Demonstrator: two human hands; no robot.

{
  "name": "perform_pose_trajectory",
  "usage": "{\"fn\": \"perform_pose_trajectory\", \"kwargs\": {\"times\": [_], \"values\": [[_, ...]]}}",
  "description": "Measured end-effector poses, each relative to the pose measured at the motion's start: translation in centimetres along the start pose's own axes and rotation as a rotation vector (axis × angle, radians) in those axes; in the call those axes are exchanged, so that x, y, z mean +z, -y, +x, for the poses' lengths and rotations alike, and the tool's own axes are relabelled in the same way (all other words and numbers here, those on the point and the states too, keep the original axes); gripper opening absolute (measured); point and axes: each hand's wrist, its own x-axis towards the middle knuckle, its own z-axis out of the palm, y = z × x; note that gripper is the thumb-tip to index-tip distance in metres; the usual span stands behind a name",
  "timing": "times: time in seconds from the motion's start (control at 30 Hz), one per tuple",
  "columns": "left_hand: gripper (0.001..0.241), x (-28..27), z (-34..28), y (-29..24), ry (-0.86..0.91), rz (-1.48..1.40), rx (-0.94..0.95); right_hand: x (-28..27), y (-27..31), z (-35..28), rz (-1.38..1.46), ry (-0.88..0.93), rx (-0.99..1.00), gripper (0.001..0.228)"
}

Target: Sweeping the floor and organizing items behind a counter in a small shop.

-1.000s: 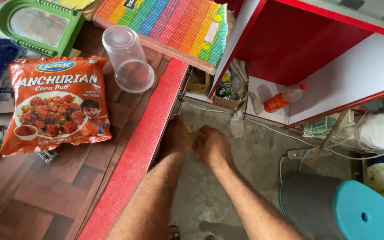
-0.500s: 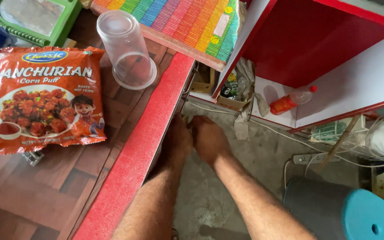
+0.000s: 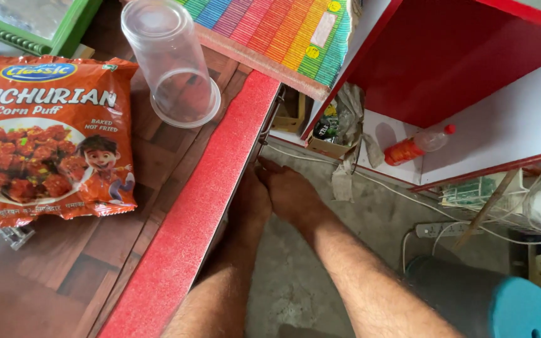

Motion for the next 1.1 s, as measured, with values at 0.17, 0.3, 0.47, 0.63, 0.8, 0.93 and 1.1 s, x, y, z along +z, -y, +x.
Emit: {"fn": "perform_pose_trajectory", "kwargs": {"times": [0.17,0.3,0.47,0.63,0.8,0.93,1.1], "values": [[0.043,1.1,0.3,1.7,0.017,-0.053,-0.138,-1.8,1.1,0.7,0.017,0.175,0.054,0.054],[0.044,1.9,0.5,3.1,0.039,-0.092,-0.148,-1.1,0.4,1.1,-0.084,0.212,-0.01,0.05],[0.042,0.8,0.0,2.1,0.078,0.111,-0.004,-1.9,1.0,1.6,-0.097,0.34,0.052,0.045],[0.046,0.7,0.2,2.6,0.124,0.215,0.056,-3.1,2.2,2.0,-0.086,0.442,0.155,0.036],[0.046,3.5,0.7,7.0,0.132,0.256,0.066,-2.8,2.0,1.6,-0.185,0.484,0.194,0.061],[0.043,3.4,0.7,5.3,0.12,-0.251,-0.376,-4.7,3.6,1.9,-0.162,0.569,0.319,0.053],[0.041,2.0,0.6,2.1,0.272,-0.112,-0.543,-6.3,3.8,1.3,-0.141,0.643,0.413,0.065]]}}
